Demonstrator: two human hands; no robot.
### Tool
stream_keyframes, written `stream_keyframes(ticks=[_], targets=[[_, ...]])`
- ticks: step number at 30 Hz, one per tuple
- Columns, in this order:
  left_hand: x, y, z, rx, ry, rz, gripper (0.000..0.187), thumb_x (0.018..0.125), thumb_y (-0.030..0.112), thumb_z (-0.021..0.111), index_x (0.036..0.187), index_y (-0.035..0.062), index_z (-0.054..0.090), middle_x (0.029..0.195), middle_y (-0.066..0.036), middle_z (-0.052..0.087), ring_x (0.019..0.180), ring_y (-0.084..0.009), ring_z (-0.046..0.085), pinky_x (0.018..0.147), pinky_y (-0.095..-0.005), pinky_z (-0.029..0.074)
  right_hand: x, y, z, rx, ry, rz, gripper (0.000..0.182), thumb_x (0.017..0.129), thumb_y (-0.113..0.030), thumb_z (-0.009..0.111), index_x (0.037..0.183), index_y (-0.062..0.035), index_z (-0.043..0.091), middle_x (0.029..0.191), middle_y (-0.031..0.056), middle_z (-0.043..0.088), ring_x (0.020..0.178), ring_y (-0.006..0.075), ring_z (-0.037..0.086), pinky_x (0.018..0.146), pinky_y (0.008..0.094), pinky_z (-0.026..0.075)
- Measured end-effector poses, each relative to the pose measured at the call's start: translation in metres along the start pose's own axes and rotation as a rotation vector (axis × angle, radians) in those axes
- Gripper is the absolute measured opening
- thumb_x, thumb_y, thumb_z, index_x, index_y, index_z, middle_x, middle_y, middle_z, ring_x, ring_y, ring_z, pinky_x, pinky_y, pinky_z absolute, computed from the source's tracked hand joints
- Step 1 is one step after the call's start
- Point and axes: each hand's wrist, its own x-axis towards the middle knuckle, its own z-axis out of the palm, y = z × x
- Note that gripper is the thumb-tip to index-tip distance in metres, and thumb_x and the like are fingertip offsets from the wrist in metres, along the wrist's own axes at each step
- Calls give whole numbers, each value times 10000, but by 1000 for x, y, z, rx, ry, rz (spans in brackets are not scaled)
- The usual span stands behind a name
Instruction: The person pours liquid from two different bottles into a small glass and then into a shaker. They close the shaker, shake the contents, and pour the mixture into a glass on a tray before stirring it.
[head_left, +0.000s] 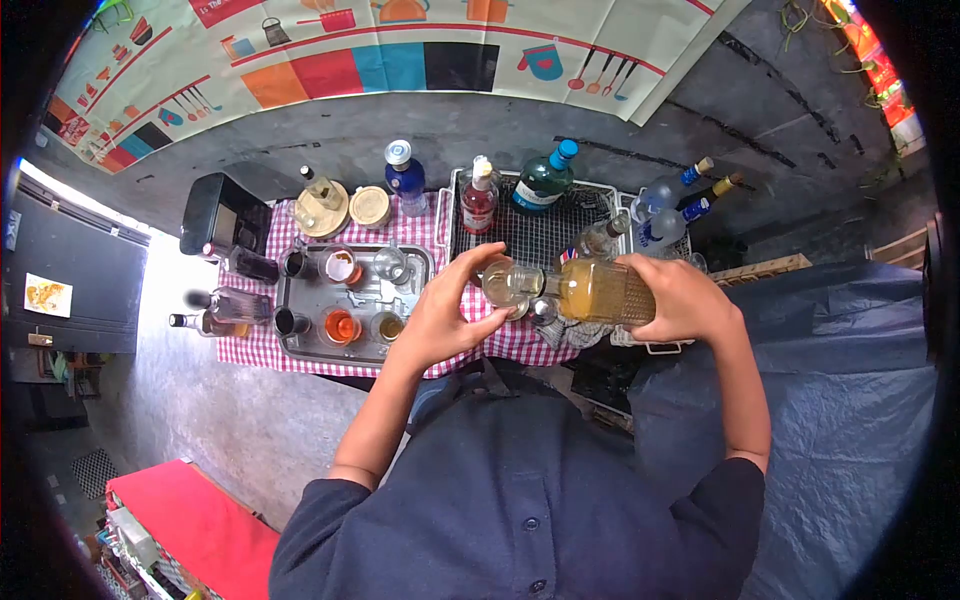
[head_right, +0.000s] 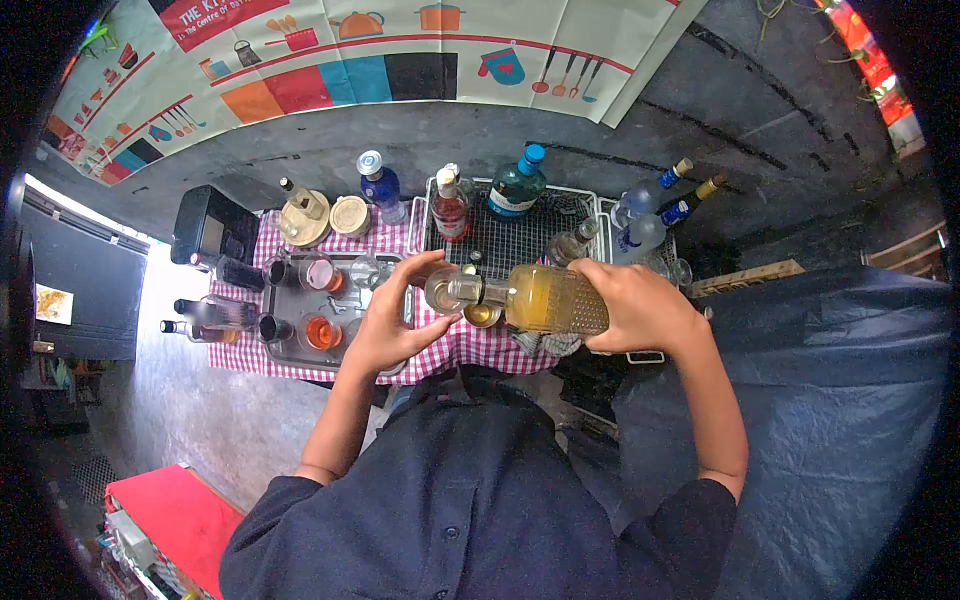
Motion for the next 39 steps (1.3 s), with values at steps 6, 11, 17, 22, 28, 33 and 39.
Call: stream_keyframes(ticks=[6, 11, 17, 22, 28, 33, 39], targets=[[1, 5, 11, -15, -3, -3, 738, 733, 90, 814, 1381, 35, 466, 1225, -144, 654, 1111, -241, 641, 963, -365, 488, -8, 12, 5, 18, 27, -17, 780, 589, -266, 805, 1279, -32, 525, 1029, 237, 679, 930, 408, 668, 829, 449, 542], [1, 8, 20, 4, -14, -3, 751, 730, 86, 815, 1389, 34, 458, 1230, -146, 650, 1120, -242, 637, 968, -365, 485, -15, 17, 5, 19, 16, -28, 776, 602, -265, 820, 1275, -40, 507, 1047, 233, 678, 950, 418, 661, 841, 473, 538], [-1, 9, 30, -2, -15, 0, 753, 728, 83, 814, 1390, 33, 456, 1224, -146, 650, 1121, -247, 638, 972, -364, 486, -22, 19, 2, -5, 13, -29, 743, 609, -251, 816, 1253, -32, 518, 1028, 229, 680, 945, 413, 663, 838, 468, 540], [-3, 9, 39, -28, -10, -11, 750, 727, 81, 811, 1386, 33, 457, 1229, -144, 647, 1127, -252, 637, 979, -370, 485, -29, 24, 0, -31, 28, -42, 728, 613, -258, 818, 1239, -27, 528, 1015, 223, 683, 938, 408, 666, 831, 457, 542], [-2, 11, 47, -36, -25, -17, 744, 729, 60, 794, 1390, 35, 455, 1233, -142, 644, 1138, -249, 631, 985, -370, 479, -39, 29, 5, -45, 30, -20, 755, 612, -276, 832, 1252, -24, 522, 1020, 235, 679, 939, 411, 665, 835, 466, 538], [-2, 13, 51, -54, -41, -18, 743, 730, 53, 788, 1394, 38, 456, 1233, -139, 643, 1143, -246, 628, 988, -369, 476, -46, 32, 9, -34, 34, -14, 778, 614, -283, 836, 1268, -18, 508, 1030, 244, 674, 940, 418, 662, 839, 471, 537], [0, 15, 55, -75, -44, -8, 748, 732, 70, 801, 1395, 40, 456, 1227, -141, 643, 1142, -252, 631, 988, -371, 482, -50, 36, 11, -36, 31, -6, 774, 620, -281, 832, 1271, -18, 506, 1035, 247, 673, 940, 419, 663, 838, 472, 538]])
